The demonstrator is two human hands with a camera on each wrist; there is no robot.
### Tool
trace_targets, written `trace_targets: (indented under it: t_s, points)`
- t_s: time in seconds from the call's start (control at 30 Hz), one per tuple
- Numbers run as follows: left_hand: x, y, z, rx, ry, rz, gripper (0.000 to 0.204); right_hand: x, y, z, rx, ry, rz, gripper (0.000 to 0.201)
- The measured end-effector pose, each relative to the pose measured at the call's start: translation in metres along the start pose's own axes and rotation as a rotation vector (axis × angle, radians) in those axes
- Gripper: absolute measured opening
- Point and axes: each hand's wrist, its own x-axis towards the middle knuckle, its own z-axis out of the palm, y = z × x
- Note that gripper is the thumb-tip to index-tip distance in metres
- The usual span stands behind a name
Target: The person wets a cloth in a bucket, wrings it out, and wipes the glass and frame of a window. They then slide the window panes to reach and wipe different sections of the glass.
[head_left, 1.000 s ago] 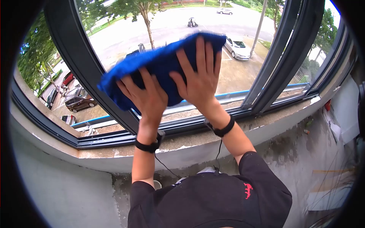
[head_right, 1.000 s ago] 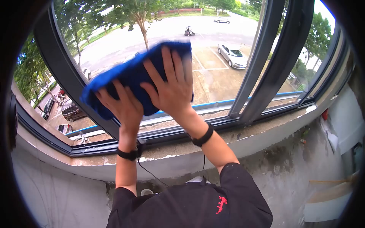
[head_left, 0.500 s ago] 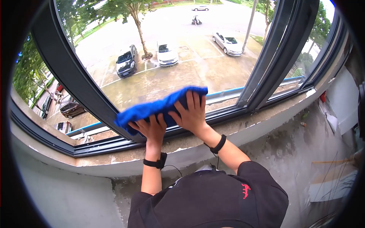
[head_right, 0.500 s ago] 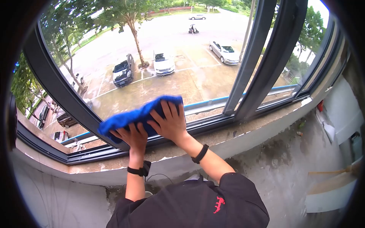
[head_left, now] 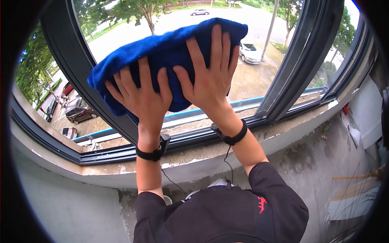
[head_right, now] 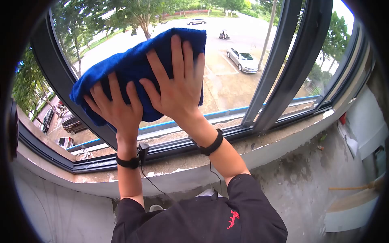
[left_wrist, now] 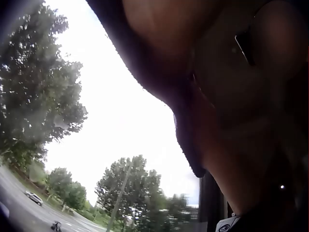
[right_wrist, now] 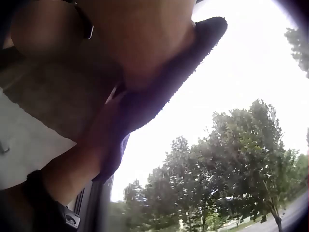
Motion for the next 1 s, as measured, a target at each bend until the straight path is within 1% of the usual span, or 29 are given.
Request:
trace_targets:
  t_s: [0.07, 0.2, 0.3, 0.37, 0.43, 0.47, 0.57, 0.63, 0.77, 0.9, 0.97, 1.0]
  points:
    - [-0.022, -0.003, 0.002, 0.01, -0.054, -0.043, 0.048, -0.017, -0.001, -0.001, 0.0, -0.051, 0.005, 0.057]
    - [-0.071, -0.002, 0.004, -0.011, -0.072, -0.059, 0.052, -0.063, -0.003, 0.0, -0.046, -0.123, 0.009, 0.053]
    - [-0.102, 0.002, 0.004, -0.024, -0.069, -0.049, 0.052, -0.094, -0.004, 0.004, -0.046, -0.12, 0.005, 0.052]
    - [-0.115, 0.009, 0.005, -0.015, -0.103, -0.067, 0.051, -0.103, -0.001, 0.003, -0.064, -0.124, 0.005, 0.052]
    - [-0.121, 0.015, 0.005, 0.016, -0.15, -0.121, 0.052, -0.106, 0.001, 0.001, -0.056, -0.143, -0.009, 0.052]
    - [-0.121, 0.015, 0.004, 0.006, -0.154, -0.117, 0.052, -0.107, 0.001, 0.0, -0.066, -0.145, -0.003, 0.052]
    - [-0.122, 0.018, 0.007, 0.032, -0.147, -0.119, 0.053, -0.105, 0.005, 0.0, -0.063, -0.124, -0.022, 0.051]
    - [-0.126, 0.019, 0.012, 0.015, -0.099, -0.151, 0.052, -0.108, 0.009, -0.001, -0.045, -0.126, -0.031, 0.05]
    - [-0.125, 0.034, 0.015, -0.002, -0.098, -0.124, 0.053, -0.112, 0.024, -0.007, -0.078, -0.107, -0.017, 0.049]
    - [-0.132, 0.055, 0.02, -0.016, -0.135, -0.125, 0.052, -0.121, 0.045, -0.017, -0.087, -0.109, 0.0, 0.05]
    - [-0.133, 0.065, 0.02, -0.03, -0.14, -0.065, 0.055, -0.126, 0.056, -0.021, -0.104, -0.109, 0.0, 0.051]
    - [-0.134, 0.071, 0.022, -0.035, -0.145, -0.064, 0.055, -0.129, 0.062, -0.023, -0.109, -0.113, 0.004, 0.051]
